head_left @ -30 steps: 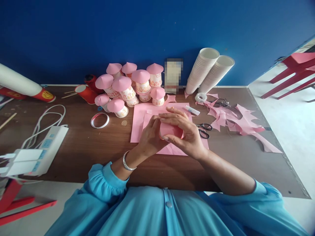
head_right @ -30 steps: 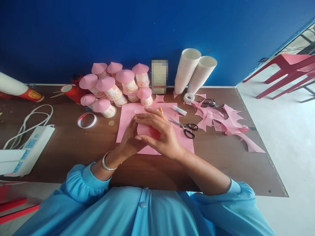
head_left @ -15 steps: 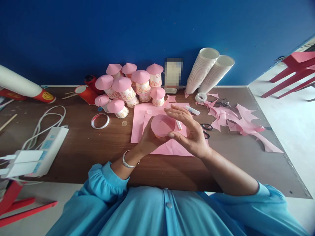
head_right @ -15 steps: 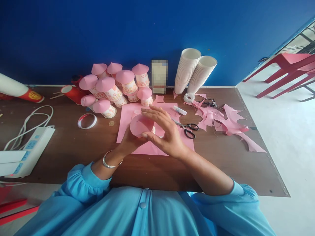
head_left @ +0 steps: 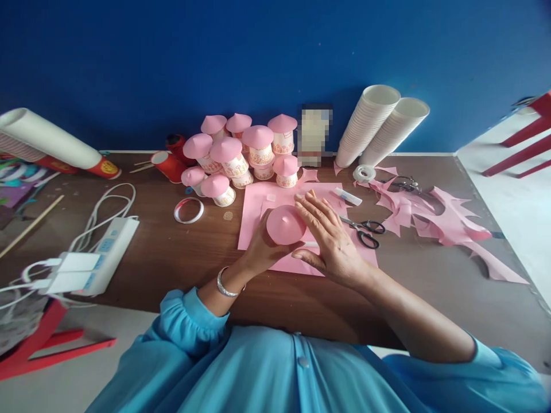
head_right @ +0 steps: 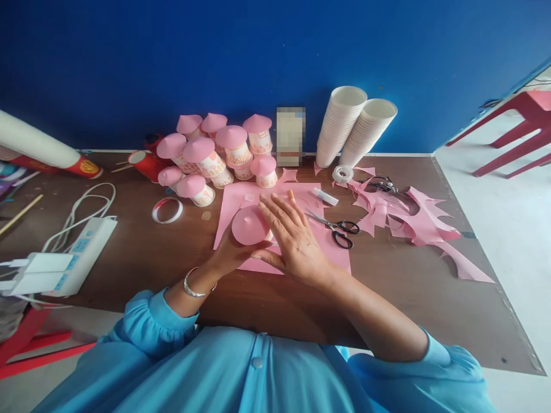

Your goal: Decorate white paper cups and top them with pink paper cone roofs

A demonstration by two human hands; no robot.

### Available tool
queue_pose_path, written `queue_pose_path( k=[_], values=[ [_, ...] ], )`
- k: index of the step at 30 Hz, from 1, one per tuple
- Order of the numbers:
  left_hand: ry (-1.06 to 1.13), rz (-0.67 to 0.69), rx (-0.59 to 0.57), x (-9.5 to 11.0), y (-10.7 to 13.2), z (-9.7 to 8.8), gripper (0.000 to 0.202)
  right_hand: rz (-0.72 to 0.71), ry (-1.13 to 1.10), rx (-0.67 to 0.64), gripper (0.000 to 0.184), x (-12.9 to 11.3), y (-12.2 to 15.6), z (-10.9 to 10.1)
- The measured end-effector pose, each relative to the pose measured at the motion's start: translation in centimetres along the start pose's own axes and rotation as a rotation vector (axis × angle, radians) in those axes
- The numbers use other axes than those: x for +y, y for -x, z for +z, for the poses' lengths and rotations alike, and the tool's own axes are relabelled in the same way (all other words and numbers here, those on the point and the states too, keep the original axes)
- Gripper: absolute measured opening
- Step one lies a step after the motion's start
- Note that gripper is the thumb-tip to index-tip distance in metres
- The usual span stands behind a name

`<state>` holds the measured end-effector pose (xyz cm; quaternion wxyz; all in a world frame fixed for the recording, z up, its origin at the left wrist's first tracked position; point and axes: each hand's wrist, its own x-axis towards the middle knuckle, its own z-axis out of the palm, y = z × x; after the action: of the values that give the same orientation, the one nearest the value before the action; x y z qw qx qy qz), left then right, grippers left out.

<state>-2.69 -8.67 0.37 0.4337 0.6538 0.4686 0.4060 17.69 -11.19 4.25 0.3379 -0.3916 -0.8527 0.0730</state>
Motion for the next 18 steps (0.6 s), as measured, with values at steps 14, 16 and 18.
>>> queue_pose_path(
  k=[14, 16, 18],
  values=[
    [-0.446, 0.117, 0.294, -3.5, -2.4, -8.4, 0.062, 0.003, 0.02, -0.109, 0.045, 0.2, 2.6, 1.1],
    [-0.486, 0.107, 0.29, -3.6, -2.2, -8.5, 0.06, -0.039, 0.073, -0.182, 0.049, 0.2, 3.1, 2.3],
    [-0.494, 0.077, 0.296, -3.6, -1.9, -8.3, 0.061, -0.067, 0.139, -0.253, 0.055, 0.5, 3.5, 3.5]
  ],
)
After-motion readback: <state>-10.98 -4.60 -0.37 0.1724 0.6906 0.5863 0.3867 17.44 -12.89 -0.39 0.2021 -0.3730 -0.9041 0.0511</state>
